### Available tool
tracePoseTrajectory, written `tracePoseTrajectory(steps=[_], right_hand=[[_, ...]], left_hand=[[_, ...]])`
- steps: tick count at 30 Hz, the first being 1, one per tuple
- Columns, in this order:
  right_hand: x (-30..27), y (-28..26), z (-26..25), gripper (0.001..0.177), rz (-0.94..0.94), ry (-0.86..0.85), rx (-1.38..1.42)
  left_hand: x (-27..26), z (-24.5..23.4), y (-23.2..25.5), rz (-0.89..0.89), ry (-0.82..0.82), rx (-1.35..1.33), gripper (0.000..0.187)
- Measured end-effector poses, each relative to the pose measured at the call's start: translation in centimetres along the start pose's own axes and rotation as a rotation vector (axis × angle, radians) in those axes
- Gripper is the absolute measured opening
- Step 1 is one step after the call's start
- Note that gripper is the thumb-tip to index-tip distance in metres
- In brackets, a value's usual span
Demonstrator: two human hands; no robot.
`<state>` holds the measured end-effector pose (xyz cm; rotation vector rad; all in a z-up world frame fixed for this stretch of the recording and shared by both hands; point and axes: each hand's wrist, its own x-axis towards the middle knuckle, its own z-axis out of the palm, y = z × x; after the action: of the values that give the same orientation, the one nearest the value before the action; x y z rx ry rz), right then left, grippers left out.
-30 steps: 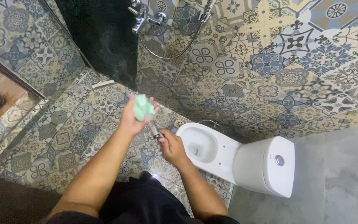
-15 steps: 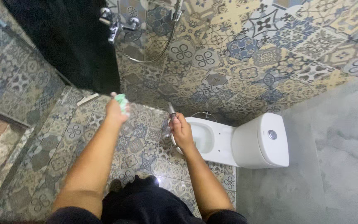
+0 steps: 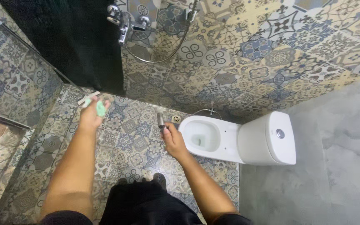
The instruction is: The person cleans a shower head and its hose using a cloth and water, wipes down the bathroom wall tiles, and organizes toiletries and a package of wipes on a corner shelf.
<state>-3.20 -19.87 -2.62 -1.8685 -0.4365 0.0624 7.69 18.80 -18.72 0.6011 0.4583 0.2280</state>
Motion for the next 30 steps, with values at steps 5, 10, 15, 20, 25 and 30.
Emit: tracePoseTrajectory(steps=[5, 10, 15, 20, 25, 30], right_hand=[[1.7, 1.8, 1.5, 0.045, -0.039, 0.083, -0.052], [5.4, 0.3, -2.9, 0.056, -0.126, 0.352, 0.132], [9.4, -3.2, -7.3, 0.053, -0.164, 0.433, 0.187], [14.8, -0.5, -10.6, 0.053, -0.225, 0.427, 0.066], [20.8, 5.7, -13.5, 0.046, -0.262, 0.277, 0.196], [23.4, 10.7, -17.0, 0.033, -0.07, 0.135, 0.221]], left_hand=[[-1.7, -5.2, 2.0, -0.148, 0.271, 0.109, 0.028], [-1.2, -7.5, 4.3, -0.096, 0.278, 0.164, 0.021], [-1.1, -7.7, 3.1, -0.09, 0.391, 0.353, 0.034], [1.1, -1.4, -2.1, 0.014, 0.38, 0.452, 0.036], [3.9, 15.4, -7.4, 0.071, -0.087, 0.1, 0.016], [10.2, 36.1, -10.2, 0.627, -0.374, 0.672, 0.062]])
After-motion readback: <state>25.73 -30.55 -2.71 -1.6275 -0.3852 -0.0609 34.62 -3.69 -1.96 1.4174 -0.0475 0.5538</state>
